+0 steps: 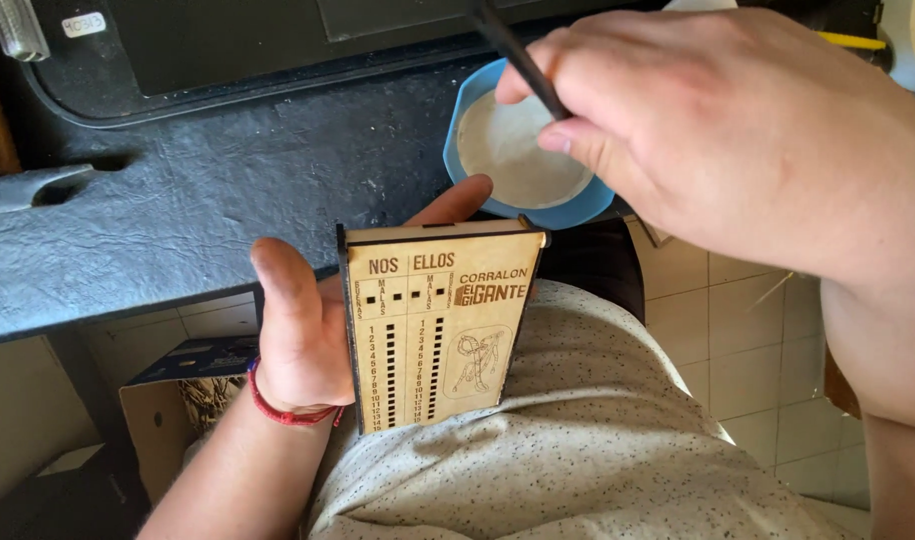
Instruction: Applying varnish to a laser-cut wooden box using a paintbrush to provide a finish.
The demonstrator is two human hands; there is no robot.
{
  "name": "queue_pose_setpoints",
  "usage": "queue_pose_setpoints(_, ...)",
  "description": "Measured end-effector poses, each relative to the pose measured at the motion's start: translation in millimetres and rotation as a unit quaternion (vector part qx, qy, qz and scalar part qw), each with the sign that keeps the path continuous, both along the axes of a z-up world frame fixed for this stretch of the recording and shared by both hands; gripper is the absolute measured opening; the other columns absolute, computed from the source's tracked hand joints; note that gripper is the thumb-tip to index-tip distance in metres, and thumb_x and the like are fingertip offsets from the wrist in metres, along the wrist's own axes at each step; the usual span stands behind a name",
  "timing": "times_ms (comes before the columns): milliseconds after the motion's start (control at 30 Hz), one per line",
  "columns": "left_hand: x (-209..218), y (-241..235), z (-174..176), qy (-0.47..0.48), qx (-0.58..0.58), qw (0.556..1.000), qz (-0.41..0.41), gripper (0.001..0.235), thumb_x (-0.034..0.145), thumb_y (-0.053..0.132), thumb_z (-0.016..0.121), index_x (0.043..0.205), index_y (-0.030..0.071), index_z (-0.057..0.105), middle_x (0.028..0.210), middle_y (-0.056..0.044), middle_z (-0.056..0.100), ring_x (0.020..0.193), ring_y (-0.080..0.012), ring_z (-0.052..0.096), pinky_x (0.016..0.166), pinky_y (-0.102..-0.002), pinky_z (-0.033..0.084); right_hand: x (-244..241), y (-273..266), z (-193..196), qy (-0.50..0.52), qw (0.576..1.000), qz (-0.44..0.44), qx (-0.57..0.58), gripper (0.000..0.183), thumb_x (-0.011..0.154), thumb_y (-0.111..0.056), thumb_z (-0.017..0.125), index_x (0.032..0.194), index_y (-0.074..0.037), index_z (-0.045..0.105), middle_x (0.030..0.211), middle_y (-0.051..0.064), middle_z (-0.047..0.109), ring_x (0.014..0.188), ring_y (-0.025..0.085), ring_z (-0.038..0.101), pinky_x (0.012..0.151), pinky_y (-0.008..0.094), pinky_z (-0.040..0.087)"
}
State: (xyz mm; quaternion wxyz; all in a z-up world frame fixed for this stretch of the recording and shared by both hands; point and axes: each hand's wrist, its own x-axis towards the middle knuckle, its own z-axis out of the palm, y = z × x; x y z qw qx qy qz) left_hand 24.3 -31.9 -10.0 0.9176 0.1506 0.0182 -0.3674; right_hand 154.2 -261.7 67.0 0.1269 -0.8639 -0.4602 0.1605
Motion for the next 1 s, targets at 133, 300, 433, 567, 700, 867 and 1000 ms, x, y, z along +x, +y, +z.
queue_pose_setpoints(133,-3,-1,-1,0.022,-0.024,0.999,0.005,0.118,0.072,0.073,0.049,0.163,0.011,0.005,0.159,-0.015,0.030,0.143,-0.0350,0.037,0.119,-0.055,0.031,0,-5,-8,0.008,0.999,-0.048,0.001,0.017,0.102,-0.015,0.063,0.116,-0.004,0.062,0.104,0.009,0.069,0.090,0.032,0.065,0.075,0.046,0.049)
queue_pose_setpoints(300,-4,-2,0,0.021,-0.028,0.999,0.011,0.118,0.074,0.073,0.049,0.164,0.011,0.006,0.157,-0.015,0.034,0.142,-0.0355,0.039,0.119,-0.055,0.033,-4,-10,-9,0.109,0.972,-0.204,-0.039,0.017,0.101,-0.014,0.057,0.117,-0.019,0.063,0.083,-0.007,0.069,0.059,0.015,0.060,0.056,0.036,0.040)
queue_pose_setpoints(433,-4,-4,3,0.036,-0.009,0.999,0.010,0.120,0.069,0.073,0.049,0.162,0.012,0.006,0.159,-0.017,0.029,0.144,-0.0356,0.035,0.121,-0.055,0.029,-15,-31,-30,0.250,0.891,-0.315,0.213,0.006,0.109,0.007,0.052,0.110,0.002,0.052,0.085,0.015,0.066,0.063,0.018,0.063,0.051,0.023,0.047)
queue_pose_setpoints(567,-9,-4,-1,0.025,-0.019,0.999,0.016,0.118,0.070,0.075,0.044,0.163,0.014,0.005,0.159,-0.017,0.030,0.142,-0.0356,0.037,0.121,-0.054,0.028,-29,-53,-50,0.372,0.707,-0.376,0.469,0.010,0.106,-0.014,0.061,0.107,-0.006,0.054,0.096,0.012,0.069,0.073,0.017,0.074,0.054,0.018,0.060)
queue_pose_setpoints(700,-16,-3,2,0.017,-0.010,0.999,0.044,0.115,0.071,0.074,0.048,0.162,0.011,0.014,0.154,-0.021,0.037,0.135,-0.0359,0.045,0.117,-0.054,0.033,-47,-59,-44,0.452,0.644,-0.270,0.555,0.007,0.108,-0.005,0.055,0.112,-0.004,0.061,0.104,0.017,0.071,0.086,0.023,0.077,0.075,0.024,0.070)
queue_pose_setpoints(867,-32,-4,6,0.011,-0.029,0.997,0.074,0.113,0.073,0.074,0.044,0.161,0.009,0.016,0.158,-0.019,0.033,0.133,-0.0362,0.046,0.108,-0.053,0.040,-80,-53,-24,0.477,0.617,-0.201,0.592,0.009,0.105,-0.002,0.056,0.113,0.001,0.061,0.110,0.025,0.070,0.092,0.030,0.078,0.083,0.031,0.071)
queue_pose_setpoints(1000,-50,-6,1,0.028,-0.047,0.993,0.103,0.116,0.068,0.074,0.045,0.161,0.010,0.020,0.158,-0.018,0.033,0.135,-0.0401,0.043,0.113,-0.053,0.033,-124,-34,-16,0.428,0.676,-0.186,0.570,0.010,0.099,-0.001,0.060,0.109,-0.003,0.060,0.107,0.020,0.072,0.087,0.024,0.079,0.080,0.027,0.073)
